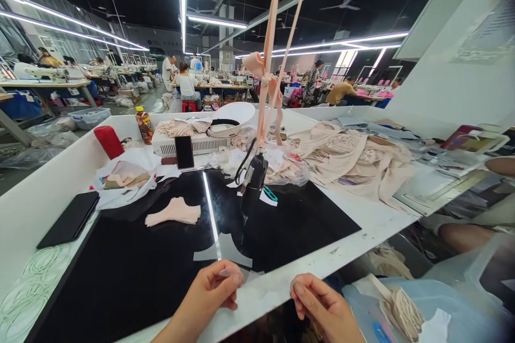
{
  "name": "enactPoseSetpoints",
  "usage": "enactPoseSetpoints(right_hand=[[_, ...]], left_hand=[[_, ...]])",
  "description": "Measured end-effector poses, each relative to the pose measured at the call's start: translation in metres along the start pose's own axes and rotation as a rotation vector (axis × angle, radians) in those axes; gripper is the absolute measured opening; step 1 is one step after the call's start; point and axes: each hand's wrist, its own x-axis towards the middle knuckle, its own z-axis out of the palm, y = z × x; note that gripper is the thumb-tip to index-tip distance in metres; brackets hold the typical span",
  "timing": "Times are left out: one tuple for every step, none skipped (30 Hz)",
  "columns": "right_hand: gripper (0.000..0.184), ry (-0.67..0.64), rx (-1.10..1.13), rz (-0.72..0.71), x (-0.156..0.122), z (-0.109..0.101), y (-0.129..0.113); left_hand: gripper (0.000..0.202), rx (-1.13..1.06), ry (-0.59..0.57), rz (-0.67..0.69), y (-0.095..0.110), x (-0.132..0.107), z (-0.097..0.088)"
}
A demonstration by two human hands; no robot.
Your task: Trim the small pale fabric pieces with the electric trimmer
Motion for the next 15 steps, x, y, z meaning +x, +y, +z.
enactPoseSetpoints(right_hand=[[0.05, -0.023, -0.01, 0.013, 0.002, -0.003, 0.003], [0.051, -0.046, -0.019, 0.029, 0.004, -0.005, 0.006], [0.052, -0.063, -0.026, 0.045, 0.006, -0.007, 0.009], [0.053, -0.076, -0.029, 0.059, 0.007, -0.008, 0.01], [0.054, -0.078, -0.025, 0.068, 0.007, -0.008, 0.011], [0.055, -0.07, -0.014, 0.071, 0.006, -0.007, 0.01], [0.055, -0.057, -0.002, 0.071, 0.004, -0.005, 0.009], [0.054, -0.042, 0.011, 0.07, 0.003, -0.003, 0.007], [0.054, -0.026, 0.025, 0.072, 0.001, -0.001, 0.005], [0.054, -0.012, 0.037, 0.08, -0.001, 0.002, 0.003], [0.055, -0.005, 0.049, 0.092, -0.003, 0.004, 0.001], [0.055, -0.007, 0.059, 0.114, -0.004, 0.005, -0.001], [0.055, -0.014, 0.071, 0.139, -0.005, 0.006, -0.003], [0.056, -0.024, 0.082, 0.162, -0.005, 0.007, -0.004], [0.056, -0.037, 0.092, 0.182, -0.005, 0.007, -0.004]], left_hand=[[0.051, -0.036, 0.016, -0.006, 0.002, -0.002, 0.001], [0.051, -0.07, 0.027, -0.012, 0.003, -0.004, 0.002], [0.051, -0.101, 0.032, -0.02, 0.004, -0.005, 0.004], [0.051, -0.129, 0.033, -0.026, 0.004, -0.006, 0.005], [0.051, -0.153, 0.031, -0.031, 0.005, -0.006, 0.005], [0.052, -0.174, 0.03, -0.037, 0.004, -0.006, 0.006], [0.052, -0.193, 0.031, -0.046, 0.004, -0.006, 0.006], [0.052, -0.209, 0.034, -0.056, 0.004, -0.006, 0.006], [0.052, -0.221, 0.037, -0.065, 0.003, -0.007, 0.006], [0.053, -0.229, 0.04, -0.075, 0.003, -0.007, 0.006], [0.053, -0.235, 0.041, -0.085, 0.004, -0.007, 0.006], [0.053, -0.24, 0.04, -0.098, 0.004, -0.008, 0.006], [0.053, -0.246, 0.039, -0.112, 0.005, -0.008, 0.006], [0.053, -0.252, 0.038, -0.129, 0.005, -0.009, 0.006], [0.053, -0.26, 0.039, -0.146, 0.005, -0.009, 0.006]])
